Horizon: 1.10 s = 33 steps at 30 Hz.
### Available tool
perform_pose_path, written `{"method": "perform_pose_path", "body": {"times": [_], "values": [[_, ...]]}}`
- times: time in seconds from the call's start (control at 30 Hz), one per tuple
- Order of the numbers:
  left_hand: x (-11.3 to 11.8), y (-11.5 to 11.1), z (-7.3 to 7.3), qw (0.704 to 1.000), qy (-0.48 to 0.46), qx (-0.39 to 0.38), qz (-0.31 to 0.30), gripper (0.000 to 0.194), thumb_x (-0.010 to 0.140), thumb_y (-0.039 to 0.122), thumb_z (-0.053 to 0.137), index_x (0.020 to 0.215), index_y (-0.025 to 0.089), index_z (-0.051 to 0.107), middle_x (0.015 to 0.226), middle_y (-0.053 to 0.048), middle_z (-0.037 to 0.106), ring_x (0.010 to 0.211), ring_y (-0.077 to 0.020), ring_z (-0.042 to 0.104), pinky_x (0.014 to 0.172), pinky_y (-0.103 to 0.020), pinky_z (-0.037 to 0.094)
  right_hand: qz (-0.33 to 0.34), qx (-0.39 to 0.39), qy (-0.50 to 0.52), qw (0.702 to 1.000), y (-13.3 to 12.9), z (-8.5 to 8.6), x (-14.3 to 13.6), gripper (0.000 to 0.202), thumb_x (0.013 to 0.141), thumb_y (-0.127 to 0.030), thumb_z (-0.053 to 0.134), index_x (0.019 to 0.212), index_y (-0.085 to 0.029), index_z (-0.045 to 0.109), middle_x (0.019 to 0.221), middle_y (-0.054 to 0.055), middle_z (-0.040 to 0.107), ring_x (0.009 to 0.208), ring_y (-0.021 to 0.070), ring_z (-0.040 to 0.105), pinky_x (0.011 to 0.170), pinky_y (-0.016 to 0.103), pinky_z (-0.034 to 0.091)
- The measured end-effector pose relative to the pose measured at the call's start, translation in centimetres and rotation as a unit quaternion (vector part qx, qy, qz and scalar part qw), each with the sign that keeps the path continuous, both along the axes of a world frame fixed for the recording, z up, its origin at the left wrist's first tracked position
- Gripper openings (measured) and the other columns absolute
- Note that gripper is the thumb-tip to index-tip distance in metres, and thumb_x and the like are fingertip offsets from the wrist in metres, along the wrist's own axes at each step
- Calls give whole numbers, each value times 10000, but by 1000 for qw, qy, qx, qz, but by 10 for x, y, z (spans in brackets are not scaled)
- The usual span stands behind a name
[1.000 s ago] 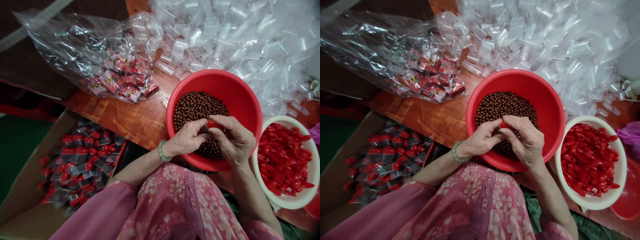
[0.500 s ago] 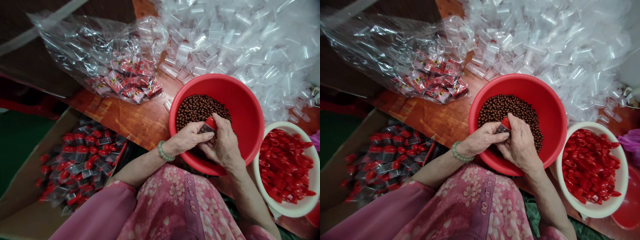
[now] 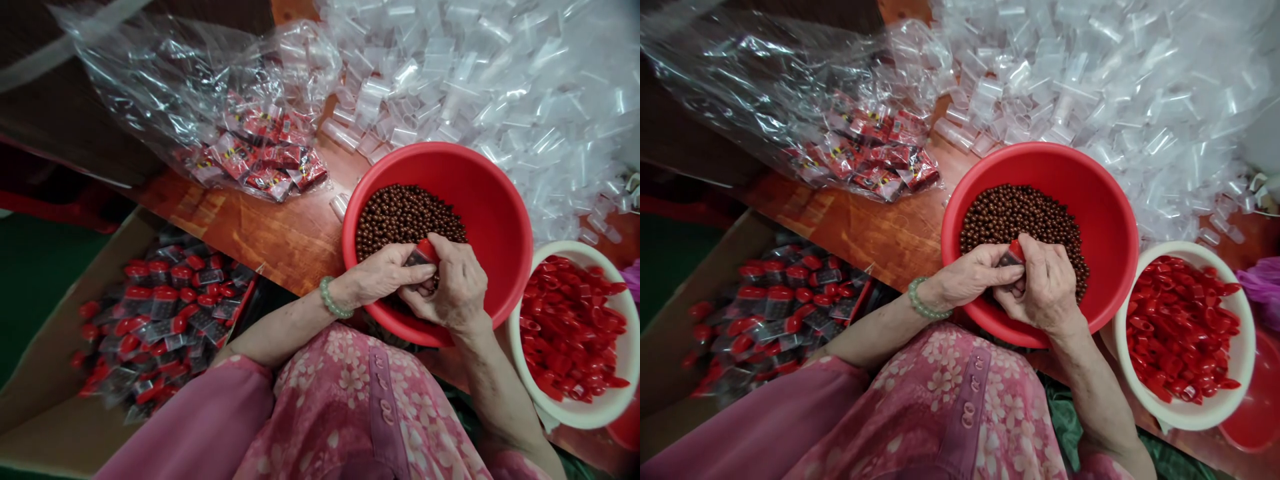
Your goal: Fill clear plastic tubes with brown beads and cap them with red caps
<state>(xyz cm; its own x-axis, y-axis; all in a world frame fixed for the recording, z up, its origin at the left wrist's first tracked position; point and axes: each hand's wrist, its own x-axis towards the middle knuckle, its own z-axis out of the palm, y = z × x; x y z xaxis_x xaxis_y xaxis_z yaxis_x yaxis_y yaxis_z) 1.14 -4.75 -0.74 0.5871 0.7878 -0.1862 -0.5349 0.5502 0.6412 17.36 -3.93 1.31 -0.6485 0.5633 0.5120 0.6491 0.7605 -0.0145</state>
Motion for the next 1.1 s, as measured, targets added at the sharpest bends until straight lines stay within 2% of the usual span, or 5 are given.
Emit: {"method": "perform_pose_path", "body": {"times": [0.23,0.37,0.8,0.97,1.1], "values": [[3,5,1,981,143,86,97,329,830,409,781,843,139,593,805,15,611,767,-104,533,761,-252,451,-59,-70,-69,993,-3,0,-5,759,865,-344,609,1515,-64,336,1340,263,586,1202,371,585,935,502,533],[3,7,1,957,251,113,88,193,912,283,675,814,147,579,768,26,571,747,-110,485,724,-251,409,-80,-35,-87,992,-3,-3,-7,717,870,-349,578,1486,-47,369,1239,243,617,1101,355,592,885,483,515],[7,4,0,977,191,81,55,279,931,318,667,754,143,541,737,27,508,715,-99,441,696,-242,400,-25,24,-76,996,3,-11,0,639,930,-546,524,1340,-57,496,965,167,644,869,301,571,766,416,502],[9,3,-3,964,225,114,79,265,912,301,694,745,148,556,749,20,525,756,-116,474,758,-265,437,-21,-10,-73,997,0,-7,0,694,919,-495,575,1451,-75,426,1095,207,667,971,340,641,822,468,550],[-8,-11,12,963,214,121,113,204,944,357,641,920,159,598,875,-15,624,798,-128,580,772,-274,496,15,-115,-57,992,-8,11,-3,845,949,-416,629,1626,-122,219,1486,278,517,1341,395,564,1018,559,549]]}}
